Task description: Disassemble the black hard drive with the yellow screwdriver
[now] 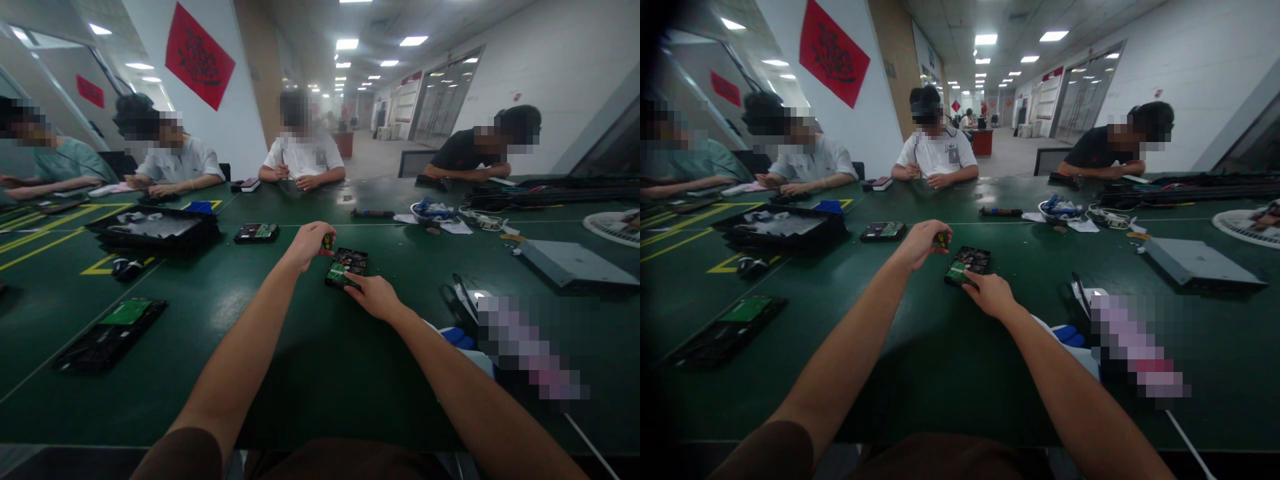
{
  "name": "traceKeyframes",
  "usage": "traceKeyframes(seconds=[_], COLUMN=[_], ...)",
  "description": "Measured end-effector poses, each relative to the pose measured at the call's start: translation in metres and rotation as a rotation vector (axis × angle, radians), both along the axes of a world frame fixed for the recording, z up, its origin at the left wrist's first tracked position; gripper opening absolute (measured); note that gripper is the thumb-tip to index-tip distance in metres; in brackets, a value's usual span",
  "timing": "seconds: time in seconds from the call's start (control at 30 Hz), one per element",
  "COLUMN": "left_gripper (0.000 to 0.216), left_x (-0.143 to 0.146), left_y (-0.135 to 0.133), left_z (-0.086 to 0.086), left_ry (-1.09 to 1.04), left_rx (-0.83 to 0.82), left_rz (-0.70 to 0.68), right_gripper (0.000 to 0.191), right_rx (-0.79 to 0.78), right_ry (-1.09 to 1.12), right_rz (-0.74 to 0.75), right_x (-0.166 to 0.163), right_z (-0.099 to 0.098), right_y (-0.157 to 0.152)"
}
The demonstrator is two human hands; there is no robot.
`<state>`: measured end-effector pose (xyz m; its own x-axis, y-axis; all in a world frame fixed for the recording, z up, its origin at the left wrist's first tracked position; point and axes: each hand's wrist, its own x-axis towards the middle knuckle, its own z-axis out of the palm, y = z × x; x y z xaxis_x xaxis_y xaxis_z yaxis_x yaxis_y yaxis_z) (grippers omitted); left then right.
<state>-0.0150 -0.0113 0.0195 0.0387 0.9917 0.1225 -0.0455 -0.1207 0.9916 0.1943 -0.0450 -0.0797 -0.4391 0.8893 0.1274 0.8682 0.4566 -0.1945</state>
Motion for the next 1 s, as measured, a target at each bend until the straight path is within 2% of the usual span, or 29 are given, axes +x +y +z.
traceKeyframes(seconds=[0.17, 0.4, 0.67, 0.87, 1.0], left_gripper=[0.023, 0.022, 0.019, 0.019, 0.021], left_x=[0.001, 0.000, -0.001, -0.004, -0.003], left_y=[0.003, 0.004, 0.009, 0.008, 0.004], left_z=[-0.004, -0.004, -0.009, -0.007, -0.003], left_ry=[-0.117, 0.059, -0.166, 0.014, -0.020], left_rx=[-0.056, 0.041, -0.100, 0.023, -0.042], left_rz=[-0.050, 0.033, -0.091, 0.004, -0.064], right_gripper=[0.056, 0.056, 0.055, 0.056, 0.056], right_rx=[-0.029, -0.011, -0.012, -0.040, -0.043], right_ry=[0.000, -0.008, -0.009, 0.002, -0.005], right_rz=[-0.013, -0.013, -0.016, -0.021, -0.030], right_x=[-0.001, 0.000, -0.001, 0.000, -0.001], right_z=[0.002, 0.003, 0.002, 0.003, 0.004], right_y=[-0.001, -0.003, -0.002, -0.002, -0.003])
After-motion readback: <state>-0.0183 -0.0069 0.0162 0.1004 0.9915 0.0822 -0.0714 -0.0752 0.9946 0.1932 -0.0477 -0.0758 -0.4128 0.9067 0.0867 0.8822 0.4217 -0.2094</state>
